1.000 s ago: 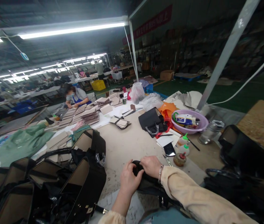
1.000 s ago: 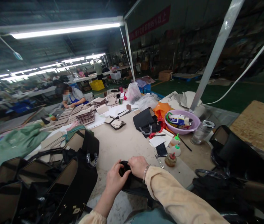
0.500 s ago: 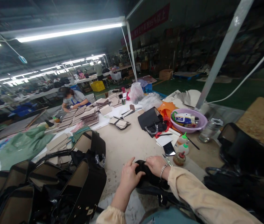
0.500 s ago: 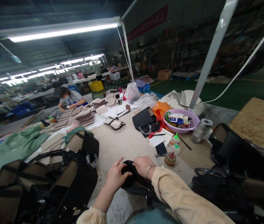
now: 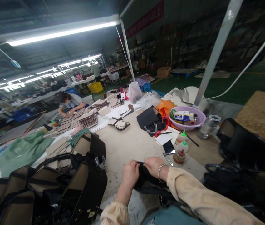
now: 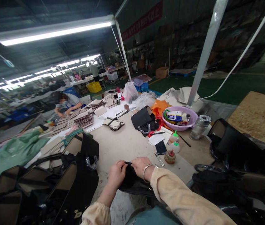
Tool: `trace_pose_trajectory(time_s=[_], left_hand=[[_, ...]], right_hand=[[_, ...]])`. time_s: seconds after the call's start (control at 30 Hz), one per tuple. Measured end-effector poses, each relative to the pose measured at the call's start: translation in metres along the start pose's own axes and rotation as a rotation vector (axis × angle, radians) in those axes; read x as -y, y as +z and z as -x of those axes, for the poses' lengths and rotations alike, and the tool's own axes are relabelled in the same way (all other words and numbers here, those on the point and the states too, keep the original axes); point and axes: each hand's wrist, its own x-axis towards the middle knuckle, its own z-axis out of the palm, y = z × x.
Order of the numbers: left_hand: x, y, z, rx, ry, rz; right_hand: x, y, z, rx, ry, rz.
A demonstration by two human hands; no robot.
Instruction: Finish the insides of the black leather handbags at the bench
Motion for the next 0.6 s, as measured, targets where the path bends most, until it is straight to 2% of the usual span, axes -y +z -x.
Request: trace_pose_trajectory(time_s=[0.6], left_hand=[[0.0002, 0.0056, 0.0002, -0.015, -0.084, -0.159]], right_hand=[[0.0024, 0.0013, 0.0004, 0.011, 0.012, 0.014]])
